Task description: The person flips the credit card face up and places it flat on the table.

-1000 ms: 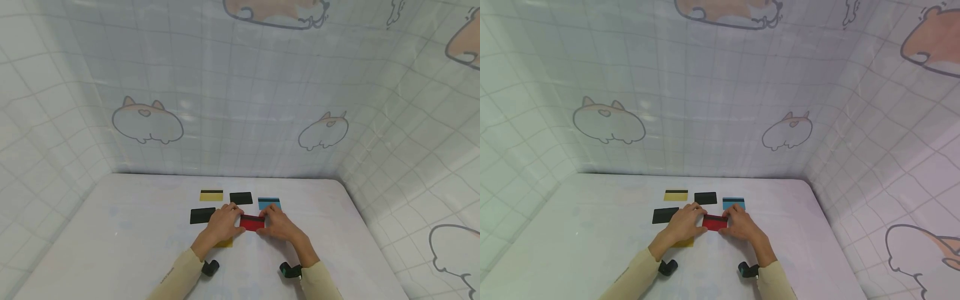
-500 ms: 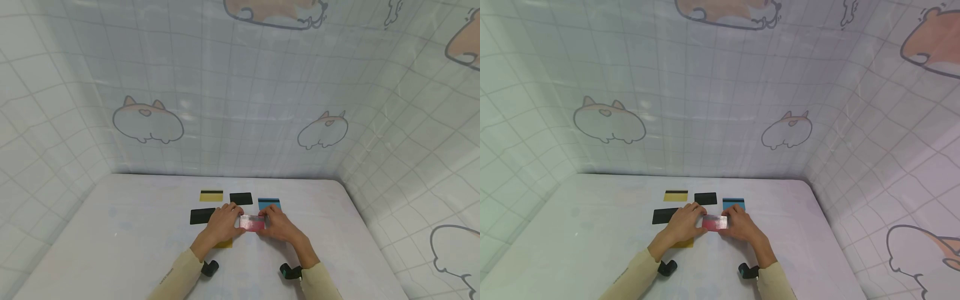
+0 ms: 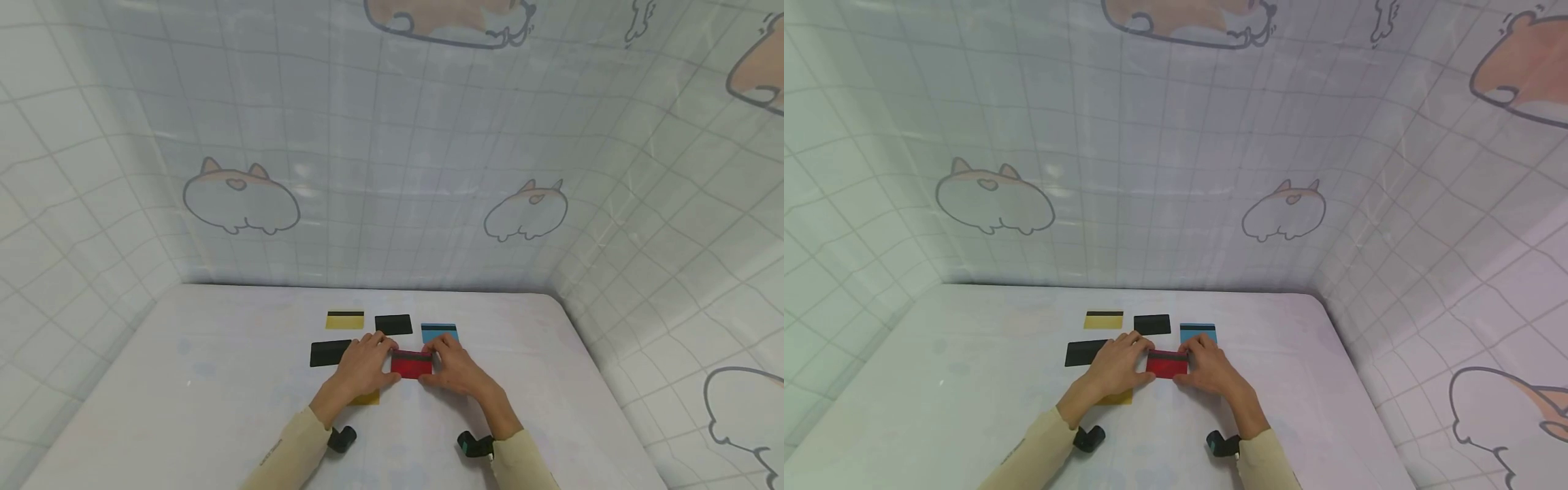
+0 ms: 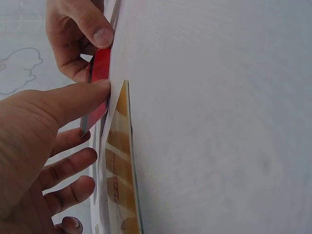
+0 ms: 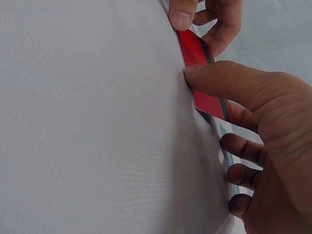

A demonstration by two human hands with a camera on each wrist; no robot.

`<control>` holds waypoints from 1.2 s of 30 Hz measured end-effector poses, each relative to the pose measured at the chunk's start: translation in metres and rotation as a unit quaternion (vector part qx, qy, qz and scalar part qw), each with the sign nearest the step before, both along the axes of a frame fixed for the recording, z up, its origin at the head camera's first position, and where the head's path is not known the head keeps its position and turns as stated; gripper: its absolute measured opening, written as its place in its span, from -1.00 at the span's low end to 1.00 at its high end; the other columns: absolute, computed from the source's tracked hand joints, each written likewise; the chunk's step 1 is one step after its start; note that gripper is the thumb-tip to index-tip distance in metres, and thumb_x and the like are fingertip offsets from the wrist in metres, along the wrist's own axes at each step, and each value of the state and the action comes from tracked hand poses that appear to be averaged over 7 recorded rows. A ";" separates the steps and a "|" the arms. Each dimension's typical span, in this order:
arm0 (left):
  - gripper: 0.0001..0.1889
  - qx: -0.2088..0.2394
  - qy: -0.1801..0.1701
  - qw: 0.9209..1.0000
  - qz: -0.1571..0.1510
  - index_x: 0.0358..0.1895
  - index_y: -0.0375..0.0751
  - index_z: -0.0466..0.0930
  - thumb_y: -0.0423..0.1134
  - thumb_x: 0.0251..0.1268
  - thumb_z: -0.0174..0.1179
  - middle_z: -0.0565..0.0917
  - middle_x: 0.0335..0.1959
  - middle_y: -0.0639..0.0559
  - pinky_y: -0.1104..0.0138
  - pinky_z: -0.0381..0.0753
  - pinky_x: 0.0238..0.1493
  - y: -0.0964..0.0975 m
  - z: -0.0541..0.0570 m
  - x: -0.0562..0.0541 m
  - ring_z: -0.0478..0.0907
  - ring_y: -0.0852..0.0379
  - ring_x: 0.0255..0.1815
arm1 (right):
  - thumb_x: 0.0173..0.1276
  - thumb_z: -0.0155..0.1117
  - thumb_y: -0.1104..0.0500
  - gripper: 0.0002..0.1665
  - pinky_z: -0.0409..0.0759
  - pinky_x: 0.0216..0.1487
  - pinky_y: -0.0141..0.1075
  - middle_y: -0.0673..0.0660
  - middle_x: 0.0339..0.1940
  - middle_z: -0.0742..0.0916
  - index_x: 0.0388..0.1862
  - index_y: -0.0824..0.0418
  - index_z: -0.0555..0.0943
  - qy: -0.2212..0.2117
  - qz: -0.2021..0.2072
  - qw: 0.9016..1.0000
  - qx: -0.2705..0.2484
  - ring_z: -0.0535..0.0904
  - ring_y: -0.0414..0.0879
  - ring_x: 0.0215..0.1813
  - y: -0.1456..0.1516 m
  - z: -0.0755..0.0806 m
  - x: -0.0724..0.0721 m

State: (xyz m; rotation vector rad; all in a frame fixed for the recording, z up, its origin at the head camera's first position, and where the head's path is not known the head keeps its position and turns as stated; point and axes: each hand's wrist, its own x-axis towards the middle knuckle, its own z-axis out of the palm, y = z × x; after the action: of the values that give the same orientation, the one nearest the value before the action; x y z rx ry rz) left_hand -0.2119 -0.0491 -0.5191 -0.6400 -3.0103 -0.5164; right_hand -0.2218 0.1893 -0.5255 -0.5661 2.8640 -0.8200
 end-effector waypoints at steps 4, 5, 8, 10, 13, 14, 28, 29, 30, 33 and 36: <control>-0.38 -0.002 0.001 1.000 0.002 0.17 0.04 0.59 0.21 0.05 0.46 0.57 0.03 0.04 -0.03 0.51 0.15 0.000 0.000 0.000 0.47 0.00 0.09 | 0.09 0.60 -0.06 -0.44 0.58 0.12 -0.07 -0.03 0.01 0.51 0.03 0.01 0.57 -0.002 -0.003 1.000 -0.002 0.45 -0.12 0.06 0.000 0.002 0.001; -0.38 -0.003 0.002 1.000 0.002 0.17 0.04 0.58 0.21 0.05 0.46 0.57 0.04 0.04 -0.03 0.51 0.15 0.000 0.000 0.000 0.47 0.00 0.09 | 0.09 0.60 -0.06 -0.44 0.58 0.11 -0.07 -0.02 0.01 0.51 0.03 0.01 0.57 -0.003 -0.004 1.000 -0.003 0.45 -0.12 0.07 0.000 0.002 0.001; -0.37 -0.007 0.008 1.000 0.001 0.18 0.05 0.58 0.21 0.05 0.46 0.57 0.05 0.05 -0.01 0.51 0.15 0.000 0.000 0.000 0.47 0.01 0.10 | 0.10 0.59 -0.04 -0.44 0.58 0.11 -0.05 -0.01 0.02 0.51 0.05 0.02 0.58 -0.009 -0.005 1.000 -0.007 0.44 -0.11 0.08 0.000 0.003 0.001; -0.37 -0.006 0.010 1.000 -0.001 0.18 0.04 0.57 0.21 0.05 0.46 0.56 0.06 0.05 0.00 0.51 0.15 0.000 0.000 0.001 0.47 0.01 0.10 | 0.12 0.58 -0.04 -0.45 0.57 0.12 -0.05 -0.02 0.04 0.51 0.06 0.01 0.57 -0.013 -0.007 1.000 -0.008 0.43 -0.11 0.09 0.000 0.004 0.001; -0.37 -0.006 0.013 1.000 -0.003 0.19 0.04 0.56 0.20 0.06 0.46 0.56 0.07 0.05 0.01 0.51 0.15 -0.001 0.000 0.001 0.47 0.01 0.10 | 0.13 0.56 -0.05 -0.45 0.56 0.13 -0.05 -0.03 0.05 0.50 0.07 0.00 0.56 -0.014 -0.008 1.000 -0.010 0.42 -0.12 0.10 0.001 0.004 0.000; -0.37 -0.006 0.014 1.000 -0.003 0.19 0.04 0.56 0.20 0.07 0.46 0.56 0.08 0.05 0.01 0.51 0.15 0.000 0.000 0.001 0.47 0.01 0.10 | 0.14 0.56 -0.05 -0.45 0.56 0.13 -0.05 -0.03 0.05 0.50 0.07 -0.01 0.56 -0.013 -0.007 1.000 -0.012 0.43 -0.12 0.10 0.001 0.004 0.000; -0.37 -0.011 0.011 1.000 -0.006 0.20 0.04 0.56 0.21 0.09 0.44 0.56 0.08 0.05 0.00 0.50 0.17 -0.001 0.001 0.000 0.47 0.01 0.11 | 0.14 0.57 -0.03 -0.40 0.60 0.09 -0.05 -0.02 0.05 0.49 0.14 -0.14 0.51 -0.020 -0.001 1.000 -0.023 0.45 -0.06 0.17 0.003 0.005 -0.002; -0.37 -0.011 0.011 1.000 -0.005 0.20 0.04 0.56 0.21 0.09 0.44 0.56 0.08 0.06 0.00 0.50 0.17 -0.001 0.001 0.000 0.47 0.01 0.11 | 0.14 0.57 -0.03 -0.40 0.60 0.08 -0.06 -0.02 0.05 0.49 0.13 -0.15 0.52 -0.019 -0.001 1.000 -0.022 0.45 -0.06 0.17 0.003 0.005 -0.002; -0.37 -0.011 0.011 1.000 -0.006 0.20 0.04 0.56 0.21 0.08 0.44 0.56 0.08 0.06 0.00 0.50 0.17 -0.001 0.001 0.000 0.47 0.01 0.11 | 0.14 0.57 -0.04 -0.41 0.60 0.08 -0.06 -0.02 0.05 0.49 0.13 -0.15 0.52 -0.019 -0.001 1.000 -0.020 0.45 -0.06 0.17 0.003 0.005 -0.002; -0.36 -0.012 0.013 1.000 -0.007 0.21 0.04 0.55 0.21 0.07 0.45 0.56 0.09 0.06 0.00 0.50 0.18 -0.001 0.002 0.000 0.47 0.01 0.11 | 0.15 0.56 -0.05 -0.42 0.60 0.07 -0.08 -0.02 0.05 0.49 0.13 -0.16 0.52 -0.019 0.001 1.000 -0.017 0.45 -0.06 0.16 0.004 0.004 -0.002; -0.35 -0.008 0.013 1.000 -0.011 0.20 0.03 0.56 0.20 0.05 0.47 0.56 0.09 0.05 -0.02 0.50 0.18 -0.001 0.002 0.000 0.48 0.00 0.11 | 0.15 0.56 -0.05 -0.43 0.60 0.08 -0.08 -0.01 0.05 0.49 0.11 -0.16 0.53 -0.019 0.000 1.000 -0.018 0.45 -0.06 0.16 0.004 0.004 -0.001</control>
State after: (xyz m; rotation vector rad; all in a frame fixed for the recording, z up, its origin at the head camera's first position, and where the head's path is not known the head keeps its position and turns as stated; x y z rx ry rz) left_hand -0.2123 -0.0503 -0.5168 -0.6753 -2.9892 -0.4802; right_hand -0.2233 0.1934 -0.5217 -0.5493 2.8191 -0.8754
